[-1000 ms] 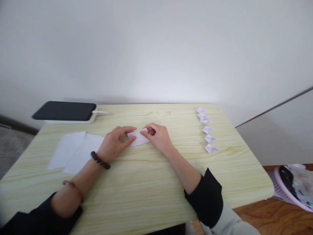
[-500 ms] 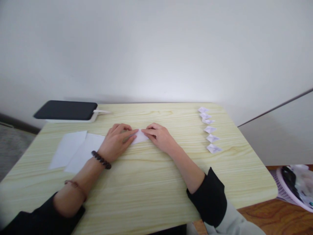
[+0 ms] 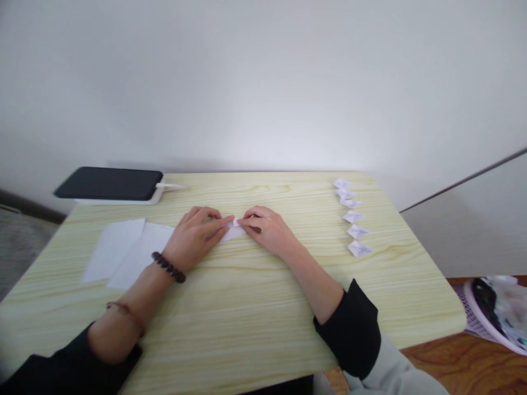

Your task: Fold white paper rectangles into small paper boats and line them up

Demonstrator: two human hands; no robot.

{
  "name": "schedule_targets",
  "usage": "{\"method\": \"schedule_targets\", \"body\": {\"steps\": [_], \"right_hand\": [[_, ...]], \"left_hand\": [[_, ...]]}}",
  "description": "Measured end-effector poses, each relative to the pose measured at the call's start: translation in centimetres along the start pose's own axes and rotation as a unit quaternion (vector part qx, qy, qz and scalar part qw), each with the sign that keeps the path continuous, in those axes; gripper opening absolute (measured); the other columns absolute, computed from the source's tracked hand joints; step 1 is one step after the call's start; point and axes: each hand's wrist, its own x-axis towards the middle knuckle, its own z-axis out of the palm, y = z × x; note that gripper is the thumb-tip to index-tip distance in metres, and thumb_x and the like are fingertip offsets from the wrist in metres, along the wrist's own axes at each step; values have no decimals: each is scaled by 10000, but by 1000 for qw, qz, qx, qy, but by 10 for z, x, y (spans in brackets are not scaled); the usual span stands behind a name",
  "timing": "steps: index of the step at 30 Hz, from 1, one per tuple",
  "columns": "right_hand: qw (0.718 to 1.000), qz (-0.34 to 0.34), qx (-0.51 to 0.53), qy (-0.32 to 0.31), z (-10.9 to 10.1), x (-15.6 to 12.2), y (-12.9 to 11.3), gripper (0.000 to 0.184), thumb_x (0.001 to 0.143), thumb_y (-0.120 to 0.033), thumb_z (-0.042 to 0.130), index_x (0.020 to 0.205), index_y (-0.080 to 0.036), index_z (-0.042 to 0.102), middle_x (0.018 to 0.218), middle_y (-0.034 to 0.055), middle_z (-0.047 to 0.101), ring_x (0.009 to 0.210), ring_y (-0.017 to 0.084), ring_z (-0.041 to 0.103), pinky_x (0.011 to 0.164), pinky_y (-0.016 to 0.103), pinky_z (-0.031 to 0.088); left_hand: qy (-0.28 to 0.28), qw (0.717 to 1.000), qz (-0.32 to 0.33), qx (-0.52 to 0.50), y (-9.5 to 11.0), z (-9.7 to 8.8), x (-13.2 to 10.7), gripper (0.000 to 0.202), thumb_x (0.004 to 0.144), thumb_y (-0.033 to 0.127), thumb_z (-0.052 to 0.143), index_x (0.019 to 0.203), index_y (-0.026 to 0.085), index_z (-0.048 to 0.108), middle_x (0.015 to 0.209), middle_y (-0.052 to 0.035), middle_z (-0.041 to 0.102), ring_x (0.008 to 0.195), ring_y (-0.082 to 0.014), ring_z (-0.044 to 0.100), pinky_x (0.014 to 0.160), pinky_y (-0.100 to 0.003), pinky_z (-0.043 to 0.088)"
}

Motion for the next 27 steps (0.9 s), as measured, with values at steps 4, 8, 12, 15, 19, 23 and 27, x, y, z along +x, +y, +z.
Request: {"method": "schedule_targets", "body": {"steps": [4,8,12,15,19,23,27], "right_hand": [[1000,1,16,-11,-3,0,0,202,889,-184,539,947,-184,733,910,73,662,831,146,611,764,280,508],[1000,15,17,-21,-4,0,0,210,895,-196,529,956,-198,729,916,67,642,816,136,604,744,269,507],[999,24,15,-29,-5,0,-1,213,899,-205,523,956,-203,728,918,66,630,828,139,597,763,278,501],[999,31,19,-34,-5,0,-3,215,898,-202,519,956,-203,726,922,67,622,827,140,593,757,279,500],[998,45,23,-36,-4,0,-3,208,877,-184,532,952,-188,726,911,66,604,789,132,581,727,268,499],[998,44,12,-38,-3,0,-4,219,844,-150,539,957,-170,726,909,74,596,805,148,577,749,293,497],[998,42,-7,-47,-6,0,-8,260,821,-121,522,979,-171,722,921,75,600,785,144,571,733,292,500]], "left_hand": [[-1,1000,0,2,0,0,0,264,890,266,539,1123,278,662,964,-60,603,926,-219,512,817,-385,465],[-5,1000,-1,6,2,-1,1,275,892,263,530,1136,290,655,974,-62,603,937,-225,511,814,-391,462],[-21,1000,-3,17,3,-2,1,278,895,259,518,1135,293,654,989,-66,601,948,-234,503,817,-393,453],[-25,1000,-5,17,4,-2,1,282,897,260,511,1140,299,649,992,-67,602,951,-239,498,812,-395,446],[-33,999,-6,27,5,-3,2,289,897,261,510,1151,303,643,1005,-68,605,962,-245,496,803,-395,440],[-47,997,-10,54,8,-6,3,295,897,265,510,1159,298,641,1019,-69,614,972,-258,499,785,-397,441],[-60,995,-8,75,12,-10,4,281,900,259,500,1134,304,649,1033,-64,626,984,-263,508,760,-391,434]]}}
